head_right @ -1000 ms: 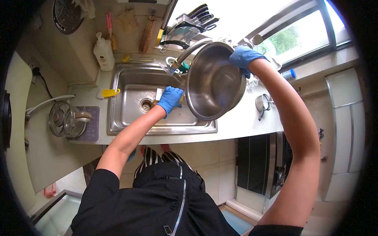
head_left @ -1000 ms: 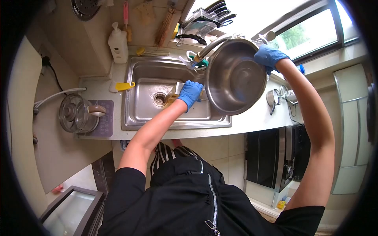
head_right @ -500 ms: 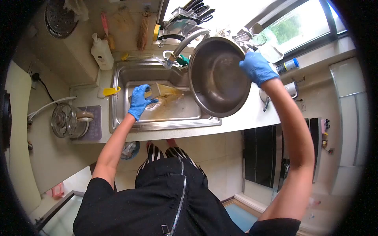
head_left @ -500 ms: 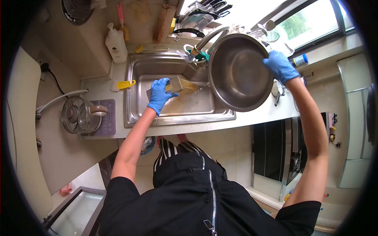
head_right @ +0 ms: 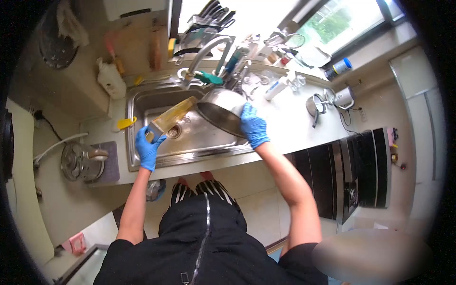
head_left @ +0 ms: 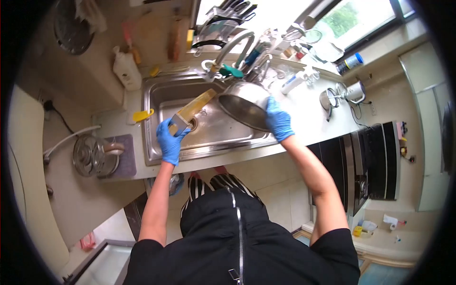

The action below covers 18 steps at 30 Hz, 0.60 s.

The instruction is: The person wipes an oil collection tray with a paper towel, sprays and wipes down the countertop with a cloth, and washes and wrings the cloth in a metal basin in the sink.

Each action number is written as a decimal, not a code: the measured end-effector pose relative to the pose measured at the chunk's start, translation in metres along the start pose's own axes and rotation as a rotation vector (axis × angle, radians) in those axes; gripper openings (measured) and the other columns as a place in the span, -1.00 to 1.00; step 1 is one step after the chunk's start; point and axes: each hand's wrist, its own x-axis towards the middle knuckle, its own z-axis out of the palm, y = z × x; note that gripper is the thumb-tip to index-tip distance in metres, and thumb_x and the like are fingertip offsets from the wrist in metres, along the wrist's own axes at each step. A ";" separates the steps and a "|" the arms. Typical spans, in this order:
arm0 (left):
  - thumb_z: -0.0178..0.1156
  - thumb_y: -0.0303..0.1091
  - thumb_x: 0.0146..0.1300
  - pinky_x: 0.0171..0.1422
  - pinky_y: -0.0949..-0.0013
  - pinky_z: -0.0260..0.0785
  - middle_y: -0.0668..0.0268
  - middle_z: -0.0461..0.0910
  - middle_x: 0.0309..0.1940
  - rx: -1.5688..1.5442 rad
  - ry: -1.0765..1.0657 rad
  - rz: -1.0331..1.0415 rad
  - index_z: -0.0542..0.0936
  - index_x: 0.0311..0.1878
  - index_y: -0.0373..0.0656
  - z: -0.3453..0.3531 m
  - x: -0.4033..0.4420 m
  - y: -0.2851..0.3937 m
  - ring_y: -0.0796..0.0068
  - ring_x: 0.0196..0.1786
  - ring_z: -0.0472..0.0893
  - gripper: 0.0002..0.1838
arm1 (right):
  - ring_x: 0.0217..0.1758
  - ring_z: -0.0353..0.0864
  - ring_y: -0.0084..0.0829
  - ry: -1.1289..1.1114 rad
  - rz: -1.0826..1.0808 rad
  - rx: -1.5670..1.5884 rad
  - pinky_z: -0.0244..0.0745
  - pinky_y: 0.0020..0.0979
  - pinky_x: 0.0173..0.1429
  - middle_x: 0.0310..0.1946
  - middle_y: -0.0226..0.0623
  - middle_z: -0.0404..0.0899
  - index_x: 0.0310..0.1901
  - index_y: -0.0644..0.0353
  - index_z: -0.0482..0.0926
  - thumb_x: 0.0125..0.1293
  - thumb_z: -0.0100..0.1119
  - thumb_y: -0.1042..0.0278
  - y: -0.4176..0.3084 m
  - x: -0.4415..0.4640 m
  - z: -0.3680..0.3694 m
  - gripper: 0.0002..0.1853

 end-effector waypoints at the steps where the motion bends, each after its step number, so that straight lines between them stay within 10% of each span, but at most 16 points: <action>1: 0.49 -0.13 -0.38 -0.11 0.24 0.28 0.25 0.46 -0.34 0.006 0.011 0.010 0.43 -0.18 -0.16 0.000 -0.001 0.001 0.25 -0.23 0.44 -0.35 | -0.45 0.55 -0.25 -0.041 0.039 -0.001 0.48 -0.32 -0.51 -0.43 -0.11 0.45 0.01 0.32 0.33 0.08 -0.12 0.47 -0.005 -0.001 0.004 -0.61; 18: 0.50 -0.22 -0.34 -0.10 0.29 0.31 0.29 0.44 -0.34 0.160 0.080 -0.058 0.42 -0.16 -0.15 -0.003 -0.014 0.041 0.32 -0.25 0.44 -0.38 | -0.53 0.54 -0.18 -0.111 0.078 0.237 0.47 -0.27 -0.52 -0.27 -0.12 0.45 0.10 0.25 0.28 0.07 -0.12 0.48 0.034 -0.012 0.090 -0.53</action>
